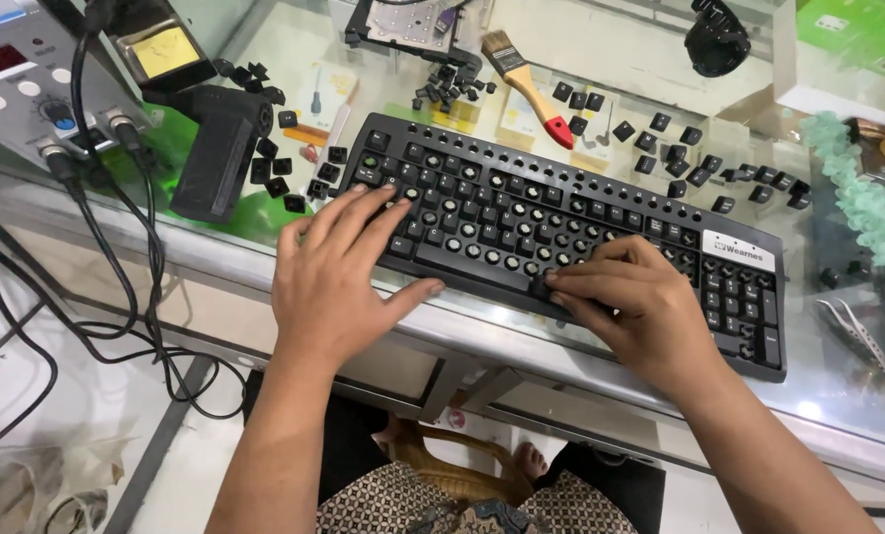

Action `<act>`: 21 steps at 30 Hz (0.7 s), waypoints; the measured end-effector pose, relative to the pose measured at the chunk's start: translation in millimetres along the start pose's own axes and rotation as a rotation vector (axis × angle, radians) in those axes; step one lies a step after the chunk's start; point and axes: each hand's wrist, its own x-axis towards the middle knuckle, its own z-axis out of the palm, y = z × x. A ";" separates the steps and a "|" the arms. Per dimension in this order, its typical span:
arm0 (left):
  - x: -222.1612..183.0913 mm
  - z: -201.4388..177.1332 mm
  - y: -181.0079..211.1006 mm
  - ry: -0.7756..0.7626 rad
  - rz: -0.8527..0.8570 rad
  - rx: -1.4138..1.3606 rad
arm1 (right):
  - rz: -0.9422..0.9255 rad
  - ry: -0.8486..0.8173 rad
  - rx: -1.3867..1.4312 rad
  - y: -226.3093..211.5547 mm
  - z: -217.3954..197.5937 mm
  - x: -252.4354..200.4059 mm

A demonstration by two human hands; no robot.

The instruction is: The person is manually attaching individual keycaps to a keyboard base at a repair station.

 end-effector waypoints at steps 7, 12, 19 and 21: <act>-3.7 -3.1 -0.2 0.022 -0.014 0.004 | -0.107 0.007 -0.102 -0.8 3.3 0.3; -3.0 -12.9 2.8 -0.170 -0.132 -0.024 | -0.062 -0.176 -0.018 13.3 -4.8 -5.6; -3.9 -9.8 4.4 -0.091 -0.083 -0.036 | -0.279 -0.050 -0.417 15.9 -5.2 -9.4; -5.4 -8.3 3.4 -0.008 -0.045 -0.030 | -0.318 -0.063 -0.483 18.9 -4.3 -10.7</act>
